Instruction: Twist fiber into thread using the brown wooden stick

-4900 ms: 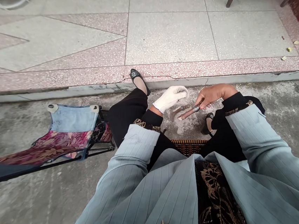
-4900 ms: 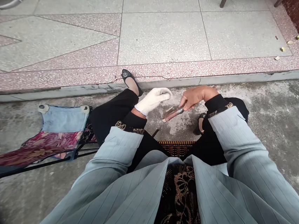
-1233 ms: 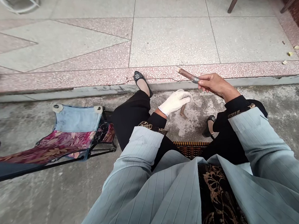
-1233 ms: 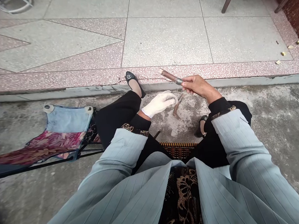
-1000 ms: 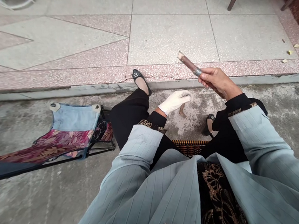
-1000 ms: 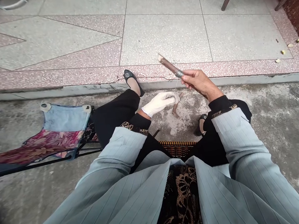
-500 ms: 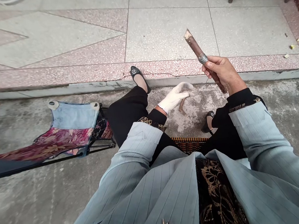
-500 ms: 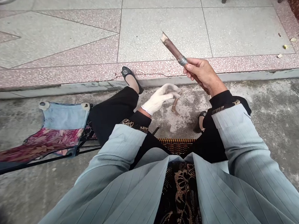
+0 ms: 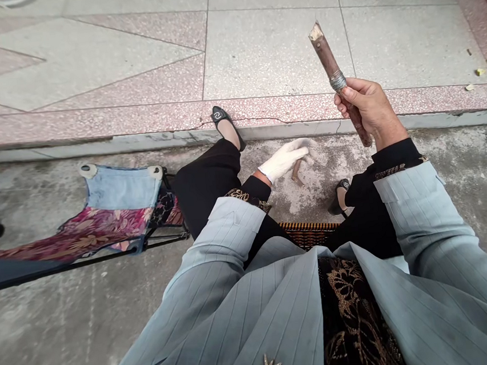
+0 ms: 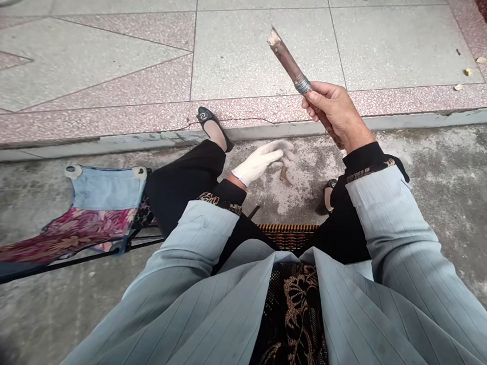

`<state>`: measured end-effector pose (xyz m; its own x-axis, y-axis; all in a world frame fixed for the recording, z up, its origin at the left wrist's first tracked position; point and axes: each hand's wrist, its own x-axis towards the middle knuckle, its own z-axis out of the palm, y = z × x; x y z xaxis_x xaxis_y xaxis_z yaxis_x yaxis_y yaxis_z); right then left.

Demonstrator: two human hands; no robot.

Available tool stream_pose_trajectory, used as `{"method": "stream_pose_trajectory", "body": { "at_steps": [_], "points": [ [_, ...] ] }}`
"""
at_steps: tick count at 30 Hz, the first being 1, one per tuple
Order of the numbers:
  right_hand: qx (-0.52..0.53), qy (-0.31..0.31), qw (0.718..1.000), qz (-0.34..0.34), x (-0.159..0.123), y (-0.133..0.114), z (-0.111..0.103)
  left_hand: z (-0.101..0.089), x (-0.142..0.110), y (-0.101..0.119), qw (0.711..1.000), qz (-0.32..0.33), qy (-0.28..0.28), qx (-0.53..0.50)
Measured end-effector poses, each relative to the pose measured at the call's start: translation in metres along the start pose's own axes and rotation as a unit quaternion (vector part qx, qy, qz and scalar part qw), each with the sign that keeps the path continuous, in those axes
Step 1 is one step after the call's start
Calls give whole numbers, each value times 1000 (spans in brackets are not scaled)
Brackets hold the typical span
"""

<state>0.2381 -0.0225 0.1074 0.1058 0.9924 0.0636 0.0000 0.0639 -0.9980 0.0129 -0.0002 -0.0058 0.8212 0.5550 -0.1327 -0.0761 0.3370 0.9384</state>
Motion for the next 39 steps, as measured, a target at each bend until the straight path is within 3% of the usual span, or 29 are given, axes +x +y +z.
{"method": "stream_pose_trajectory", "body": {
  "at_steps": [9,14,18,24,27,31,36,39],
  "points": [
    [6,27,1000,-9,3,9,-8,-6,2,-10,993,37,12,-115],
    [16,72,997,-5,8,17,-16,-4,-1,-2,997,26,5,-73],
    [-17,87,996,30,8,18,-14,-1,-1,3,999,23,43,-17],
    [10,31,996,85,4,27,4,-1,0,-2,998,32,58,-12],
    [25,-10,992,122,1,33,16,0,1,-6,997,27,55,-40],
    [30,-20,989,141,0,36,27,5,0,-7,993,35,66,-95],
    [33,49,986,155,3,33,23,9,-3,5,988,48,29,-143],
    [60,103,977,179,5,35,17,10,-4,10,984,48,43,-165]
  ]
}}
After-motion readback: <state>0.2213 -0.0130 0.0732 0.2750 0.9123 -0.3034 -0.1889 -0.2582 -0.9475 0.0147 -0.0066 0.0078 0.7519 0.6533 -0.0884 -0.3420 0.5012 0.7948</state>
